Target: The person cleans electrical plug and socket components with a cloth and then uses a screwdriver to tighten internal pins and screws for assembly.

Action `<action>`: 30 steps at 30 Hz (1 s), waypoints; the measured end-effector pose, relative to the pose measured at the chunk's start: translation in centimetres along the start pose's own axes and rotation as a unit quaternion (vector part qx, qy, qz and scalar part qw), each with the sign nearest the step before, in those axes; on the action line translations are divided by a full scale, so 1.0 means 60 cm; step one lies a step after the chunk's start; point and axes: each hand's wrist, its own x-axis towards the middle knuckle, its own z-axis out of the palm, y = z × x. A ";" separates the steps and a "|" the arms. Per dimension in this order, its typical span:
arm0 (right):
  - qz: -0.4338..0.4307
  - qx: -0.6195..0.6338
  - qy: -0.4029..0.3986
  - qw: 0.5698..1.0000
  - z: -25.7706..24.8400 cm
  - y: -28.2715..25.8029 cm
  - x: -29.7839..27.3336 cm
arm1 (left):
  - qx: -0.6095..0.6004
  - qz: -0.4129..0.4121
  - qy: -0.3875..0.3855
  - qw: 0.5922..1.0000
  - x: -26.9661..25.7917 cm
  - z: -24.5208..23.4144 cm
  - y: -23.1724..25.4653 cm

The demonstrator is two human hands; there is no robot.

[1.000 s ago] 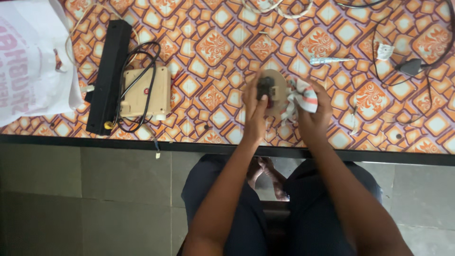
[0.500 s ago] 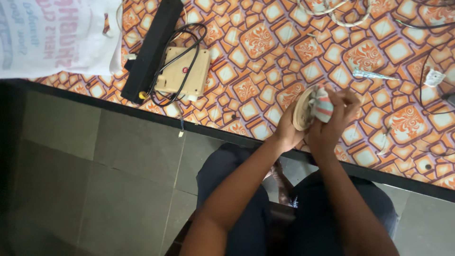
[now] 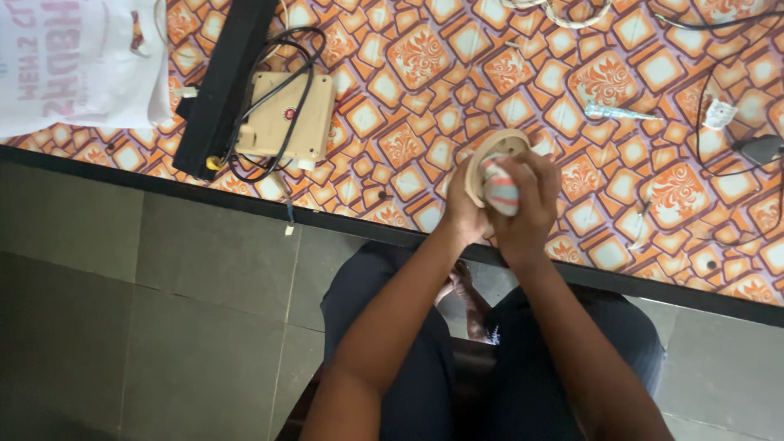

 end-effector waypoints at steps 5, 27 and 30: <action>0.357 0.316 0.126 0.870 -0.019 0.015 0.037 | -0.039 0.053 -0.048 0.997 -0.005 0.016 0.014; -0.038 0.076 -0.123 0.989 -0.015 0.003 0.006 | 0.054 0.100 -0.012 0.993 -0.012 0.003 0.028; -0.054 0.075 -0.121 0.988 -0.019 0.009 0.007 | 0.030 0.072 -0.075 0.994 -0.027 0.029 0.032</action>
